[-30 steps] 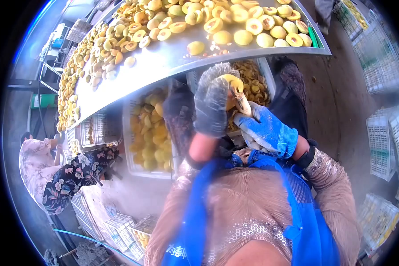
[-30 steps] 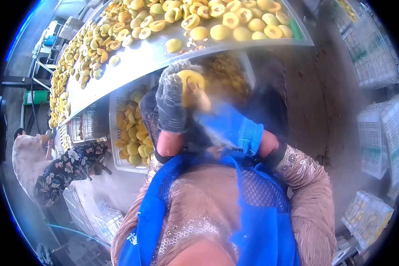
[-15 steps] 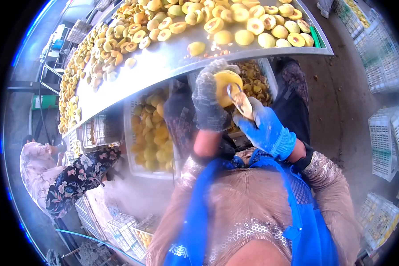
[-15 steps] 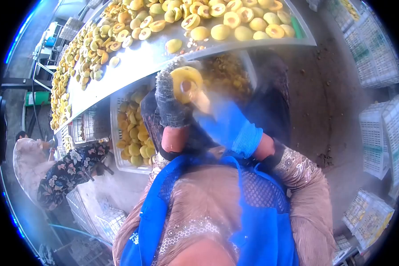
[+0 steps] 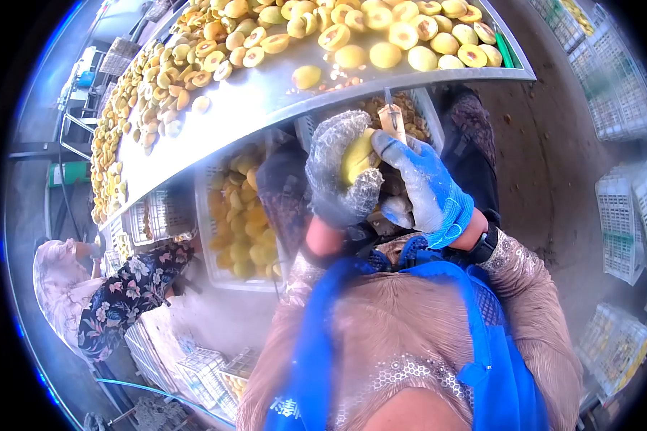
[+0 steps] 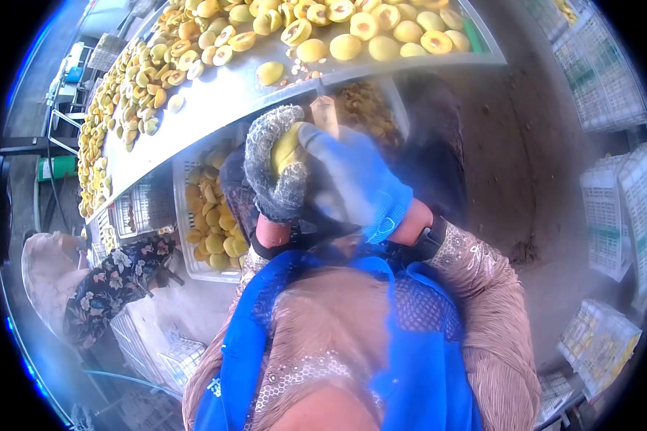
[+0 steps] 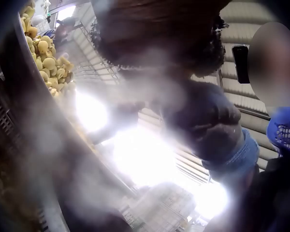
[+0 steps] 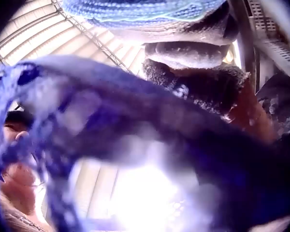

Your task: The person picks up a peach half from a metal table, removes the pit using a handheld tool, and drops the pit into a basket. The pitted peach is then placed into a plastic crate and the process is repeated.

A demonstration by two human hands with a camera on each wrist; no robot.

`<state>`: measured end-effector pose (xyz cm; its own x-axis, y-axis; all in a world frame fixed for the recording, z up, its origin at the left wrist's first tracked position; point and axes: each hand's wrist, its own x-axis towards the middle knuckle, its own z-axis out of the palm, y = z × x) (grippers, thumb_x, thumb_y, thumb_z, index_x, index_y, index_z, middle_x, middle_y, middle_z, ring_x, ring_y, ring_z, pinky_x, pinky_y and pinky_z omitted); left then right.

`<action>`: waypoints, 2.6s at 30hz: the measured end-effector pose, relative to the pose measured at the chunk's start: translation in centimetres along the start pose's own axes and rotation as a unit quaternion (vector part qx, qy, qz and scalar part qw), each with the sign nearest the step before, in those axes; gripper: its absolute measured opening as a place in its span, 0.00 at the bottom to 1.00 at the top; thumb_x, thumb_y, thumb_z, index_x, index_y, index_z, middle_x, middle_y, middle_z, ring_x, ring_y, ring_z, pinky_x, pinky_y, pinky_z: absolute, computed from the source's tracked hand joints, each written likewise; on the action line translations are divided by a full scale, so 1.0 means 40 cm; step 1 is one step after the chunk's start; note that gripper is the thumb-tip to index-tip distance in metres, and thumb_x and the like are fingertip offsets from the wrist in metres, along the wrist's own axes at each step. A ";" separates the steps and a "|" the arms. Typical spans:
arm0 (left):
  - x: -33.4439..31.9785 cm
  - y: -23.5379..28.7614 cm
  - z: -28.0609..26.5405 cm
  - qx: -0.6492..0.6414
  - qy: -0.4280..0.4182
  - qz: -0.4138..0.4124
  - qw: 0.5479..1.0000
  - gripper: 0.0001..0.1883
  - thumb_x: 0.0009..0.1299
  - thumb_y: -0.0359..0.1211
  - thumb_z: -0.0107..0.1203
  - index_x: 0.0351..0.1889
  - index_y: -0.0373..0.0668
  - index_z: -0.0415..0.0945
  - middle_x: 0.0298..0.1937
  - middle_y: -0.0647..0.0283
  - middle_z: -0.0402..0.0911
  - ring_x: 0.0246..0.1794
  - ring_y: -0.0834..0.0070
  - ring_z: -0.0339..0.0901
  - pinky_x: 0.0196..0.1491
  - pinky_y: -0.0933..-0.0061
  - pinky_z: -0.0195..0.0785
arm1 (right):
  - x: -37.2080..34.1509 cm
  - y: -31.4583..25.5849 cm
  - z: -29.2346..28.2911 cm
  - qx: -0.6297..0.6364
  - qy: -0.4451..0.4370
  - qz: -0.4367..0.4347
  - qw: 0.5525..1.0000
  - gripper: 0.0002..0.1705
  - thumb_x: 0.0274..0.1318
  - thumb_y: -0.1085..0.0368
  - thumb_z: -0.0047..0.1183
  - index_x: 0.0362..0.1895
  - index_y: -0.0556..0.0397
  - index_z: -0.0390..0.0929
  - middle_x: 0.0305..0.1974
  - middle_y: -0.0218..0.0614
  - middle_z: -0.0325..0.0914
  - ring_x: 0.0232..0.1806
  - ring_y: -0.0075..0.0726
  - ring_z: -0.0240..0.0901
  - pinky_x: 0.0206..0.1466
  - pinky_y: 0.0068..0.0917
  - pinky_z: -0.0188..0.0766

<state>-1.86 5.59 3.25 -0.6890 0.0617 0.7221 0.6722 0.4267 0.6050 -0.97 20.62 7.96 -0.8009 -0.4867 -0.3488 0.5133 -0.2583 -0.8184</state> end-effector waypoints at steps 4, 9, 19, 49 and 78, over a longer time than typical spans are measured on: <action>-0.046 -0.001 0.025 -0.023 0.026 -0.099 0.995 0.23 0.62 0.39 0.56 0.50 0.33 0.70 0.46 0.50 0.77 0.47 0.56 0.74 0.52 0.59 0.65 | 0.003 0.019 -0.027 -0.123 -0.045 -0.071 0.989 0.09 0.59 0.63 0.44 0.39 0.55 0.71 0.24 0.28 0.69 0.21 0.25 0.66 0.19 0.22 0.62; -0.066 0.015 0.052 -0.237 0.104 -0.202 0.945 0.19 0.65 0.32 0.53 0.53 0.34 0.67 0.47 0.56 0.76 0.46 0.68 0.73 0.51 0.69 0.67 | 0.003 0.030 -0.003 0.070 -0.005 0.032 0.997 0.03 0.57 0.67 0.43 0.35 0.51 0.67 0.18 0.27 0.63 0.12 0.21 0.57 0.12 0.19 0.53; -0.037 -0.070 0.025 0.038 0.121 -0.142 0.982 0.16 0.71 0.35 0.42 0.49 0.33 0.70 0.45 0.56 0.75 0.44 0.69 0.74 0.48 0.71 0.69 | 0.007 0.090 -0.032 -0.029 -0.004 -0.008 1.000 0.14 0.58 0.65 0.48 0.47 0.53 0.63 0.18 0.22 0.62 0.11 0.16 0.56 0.11 0.16 0.52; -0.002 0.060 0.031 -0.080 0.070 -0.262 0.959 0.12 0.67 0.34 0.52 0.43 0.35 0.76 0.42 0.58 0.80 0.42 0.71 0.77 0.45 0.72 0.71 | -0.036 0.063 -0.051 -0.080 -0.162 -0.085 0.980 0.19 0.60 0.65 0.45 0.54 0.60 0.65 0.41 0.36 0.73 0.42 0.26 0.66 0.45 0.26 0.67; 0.039 -0.018 0.029 -0.347 0.030 -0.244 0.905 0.18 0.66 0.37 0.53 0.48 0.33 0.71 0.40 0.51 0.79 0.38 0.66 0.77 0.42 0.70 0.73 | -0.084 -0.005 -0.021 0.102 -0.158 0.068 0.980 0.09 0.64 0.59 0.43 0.46 0.42 0.66 0.17 0.20 0.63 0.12 0.14 0.57 0.12 0.13 0.53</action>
<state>-3.73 6.40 3.55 -0.9476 -0.0397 0.3169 0.3150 -0.2799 0.9069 1.35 23.01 8.91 -0.6017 -0.7544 -0.2625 0.6857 -0.3193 -0.6541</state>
